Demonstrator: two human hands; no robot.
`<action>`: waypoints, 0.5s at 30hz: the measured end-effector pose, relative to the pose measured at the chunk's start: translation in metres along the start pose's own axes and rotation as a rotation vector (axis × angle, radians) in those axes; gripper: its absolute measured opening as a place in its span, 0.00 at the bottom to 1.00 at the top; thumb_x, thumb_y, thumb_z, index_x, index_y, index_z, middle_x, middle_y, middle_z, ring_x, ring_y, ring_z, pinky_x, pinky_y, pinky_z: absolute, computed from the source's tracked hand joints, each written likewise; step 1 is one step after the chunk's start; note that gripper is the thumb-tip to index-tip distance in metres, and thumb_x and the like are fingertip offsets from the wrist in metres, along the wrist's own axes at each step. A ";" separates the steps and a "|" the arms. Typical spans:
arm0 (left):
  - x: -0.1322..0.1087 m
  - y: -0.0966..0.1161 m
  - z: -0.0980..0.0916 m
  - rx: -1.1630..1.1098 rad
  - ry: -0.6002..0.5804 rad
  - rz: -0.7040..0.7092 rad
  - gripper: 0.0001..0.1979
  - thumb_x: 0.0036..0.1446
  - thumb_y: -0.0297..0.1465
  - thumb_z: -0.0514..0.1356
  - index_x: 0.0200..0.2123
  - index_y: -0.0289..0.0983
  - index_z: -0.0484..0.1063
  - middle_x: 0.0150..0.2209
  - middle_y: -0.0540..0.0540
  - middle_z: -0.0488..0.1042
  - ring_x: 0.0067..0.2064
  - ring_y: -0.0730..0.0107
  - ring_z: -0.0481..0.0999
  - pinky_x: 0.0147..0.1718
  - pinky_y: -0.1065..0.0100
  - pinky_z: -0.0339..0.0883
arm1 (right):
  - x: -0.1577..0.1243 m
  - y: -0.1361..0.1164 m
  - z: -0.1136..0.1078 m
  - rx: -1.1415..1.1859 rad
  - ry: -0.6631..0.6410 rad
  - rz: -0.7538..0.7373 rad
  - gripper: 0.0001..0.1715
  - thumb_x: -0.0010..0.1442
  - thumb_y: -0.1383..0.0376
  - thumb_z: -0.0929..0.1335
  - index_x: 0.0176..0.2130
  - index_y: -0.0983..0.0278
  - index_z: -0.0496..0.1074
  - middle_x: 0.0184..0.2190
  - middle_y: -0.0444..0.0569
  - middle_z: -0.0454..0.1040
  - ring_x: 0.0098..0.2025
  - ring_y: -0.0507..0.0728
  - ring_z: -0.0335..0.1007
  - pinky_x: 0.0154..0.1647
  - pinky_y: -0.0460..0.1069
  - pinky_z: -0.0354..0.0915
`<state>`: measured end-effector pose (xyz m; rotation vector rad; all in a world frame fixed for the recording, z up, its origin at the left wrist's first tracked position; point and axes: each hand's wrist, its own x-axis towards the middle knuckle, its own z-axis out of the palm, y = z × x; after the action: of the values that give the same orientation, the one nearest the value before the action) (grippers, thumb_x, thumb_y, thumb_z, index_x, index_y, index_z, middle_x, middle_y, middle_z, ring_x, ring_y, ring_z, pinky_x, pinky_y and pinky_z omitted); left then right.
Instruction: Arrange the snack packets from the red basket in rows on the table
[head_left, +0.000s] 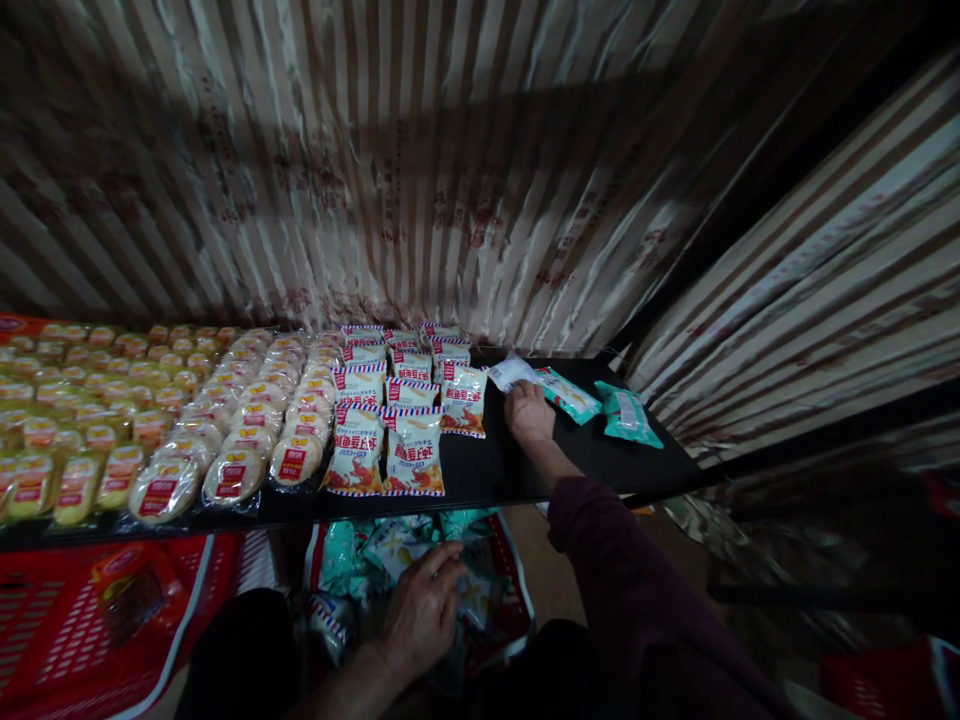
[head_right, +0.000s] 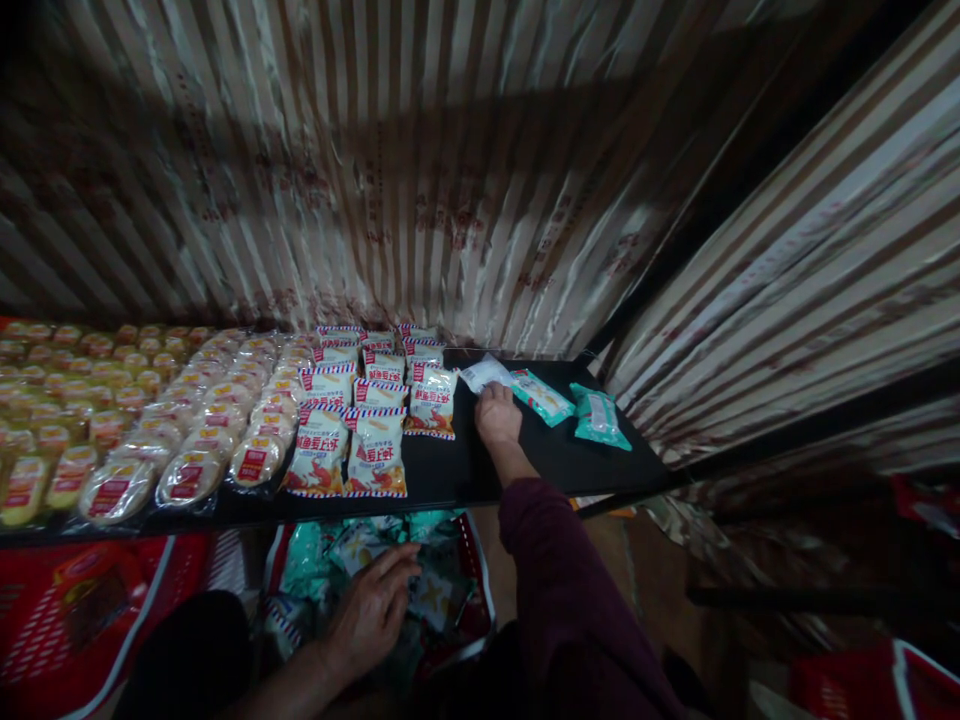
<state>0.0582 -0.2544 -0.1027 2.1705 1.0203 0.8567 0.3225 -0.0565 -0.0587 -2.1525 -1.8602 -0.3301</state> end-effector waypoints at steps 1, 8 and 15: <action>0.000 0.000 0.000 -0.006 -0.005 0.003 0.21 0.52 0.19 0.49 0.44 0.39 0.73 0.51 0.42 0.74 0.52 0.65 0.75 0.51 0.63 0.72 | 0.000 0.001 -0.003 0.012 0.016 0.014 0.15 0.59 0.67 0.59 0.41 0.65 0.72 0.48 0.61 0.70 0.51 0.66 0.60 0.45 0.58 0.63; 0.004 0.009 0.004 -0.056 -0.007 0.005 0.20 0.52 0.20 0.48 0.43 0.38 0.73 0.51 0.42 0.74 0.52 0.66 0.74 0.51 0.62 0.71 | -0.010 0.021 -0.026 0.317 0.221 0.331 0.09 0.54 0.61 0.63 0.32 0.61 0.69 0.34 0.52 0.73 0.42 0.62 0.66 0.46 0.55 0.62; 0.001 0.021 0.002 -0.138 0.049 -0.017 0.17 0.54 0.20 0.48 0.41 0.37 0.73 0.49 0.41 0.74 0.50 0.67 0.75 0.50 0.63 0.71 | -0.055 0.034 -0.065 0.767 0.510 0.343 0.13 0.57 0.55 0.62 0.35 0.62 0.64 0.34 0.48 0.71 0.38 0.55 0.68 0.43 0.51 0.65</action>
<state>0.0694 -0.2652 -0.0882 2.0321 0.9726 0.9481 0.3484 -0.1344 -0.0192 -1.6021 -1.0622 -0.0544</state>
